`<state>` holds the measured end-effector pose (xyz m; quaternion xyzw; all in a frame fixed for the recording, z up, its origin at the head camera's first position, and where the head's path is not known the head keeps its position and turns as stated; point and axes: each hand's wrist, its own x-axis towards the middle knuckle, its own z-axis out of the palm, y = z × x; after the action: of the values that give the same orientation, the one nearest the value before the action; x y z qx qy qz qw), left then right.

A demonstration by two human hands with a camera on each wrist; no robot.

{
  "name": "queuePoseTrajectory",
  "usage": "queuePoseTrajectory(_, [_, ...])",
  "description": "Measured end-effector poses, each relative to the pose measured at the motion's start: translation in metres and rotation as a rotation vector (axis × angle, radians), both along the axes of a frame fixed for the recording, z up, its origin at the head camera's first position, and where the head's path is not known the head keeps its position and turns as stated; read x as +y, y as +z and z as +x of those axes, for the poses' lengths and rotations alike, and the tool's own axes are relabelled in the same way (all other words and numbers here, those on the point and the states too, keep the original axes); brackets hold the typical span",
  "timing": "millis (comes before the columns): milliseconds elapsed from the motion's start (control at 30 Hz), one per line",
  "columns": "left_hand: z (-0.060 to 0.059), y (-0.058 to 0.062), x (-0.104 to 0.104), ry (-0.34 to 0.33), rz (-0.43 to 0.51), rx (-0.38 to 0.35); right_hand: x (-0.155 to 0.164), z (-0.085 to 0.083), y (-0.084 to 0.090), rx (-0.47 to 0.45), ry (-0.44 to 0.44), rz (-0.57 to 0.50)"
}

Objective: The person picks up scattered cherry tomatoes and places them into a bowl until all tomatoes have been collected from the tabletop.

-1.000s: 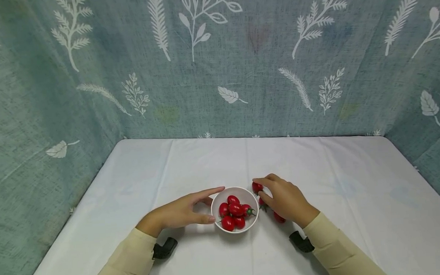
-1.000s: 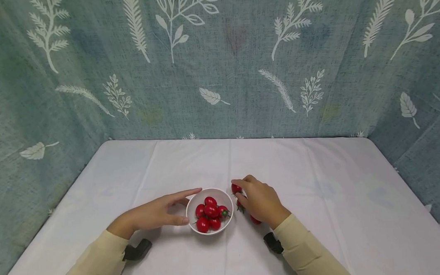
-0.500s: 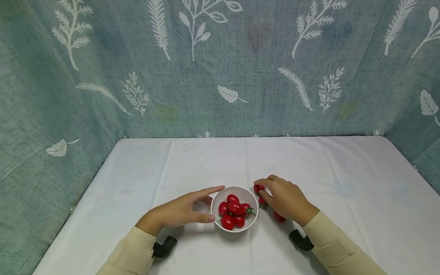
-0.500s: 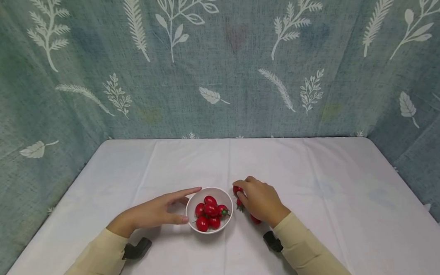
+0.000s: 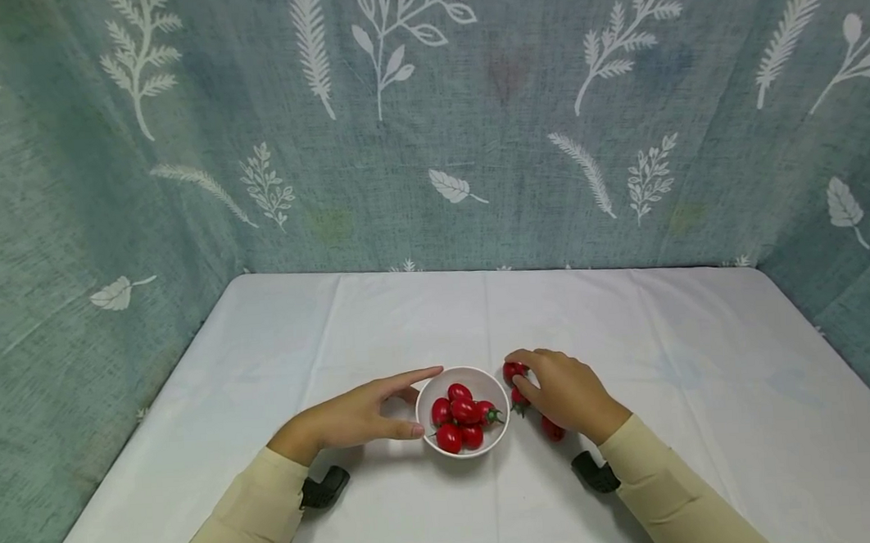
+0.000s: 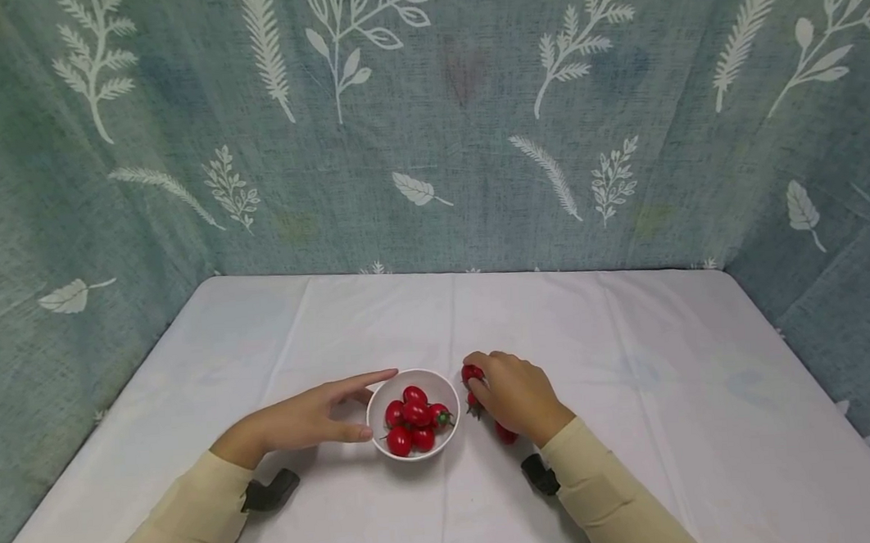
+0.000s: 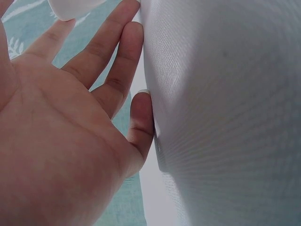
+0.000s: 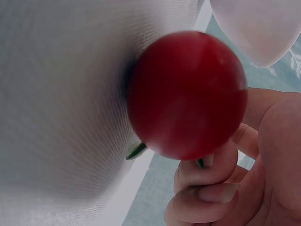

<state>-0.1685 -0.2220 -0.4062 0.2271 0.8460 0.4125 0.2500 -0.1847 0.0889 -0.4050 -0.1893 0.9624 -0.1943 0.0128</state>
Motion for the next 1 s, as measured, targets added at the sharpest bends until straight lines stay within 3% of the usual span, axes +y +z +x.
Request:
queuePoseTrajectory(700, [0.0001,0.0002,-0.0003,-0.013,-0.007,0.024,-0.0002,-0.0001,0.0038,-0.122,-0.055,-0.044])
queuePoseTrajectory(1000, [-0.0006,-0.0002,-0.0006,-0.033,0.012,0.032,0.0001,-0.001,0.0011,-0.075,-0.033,-0.026])
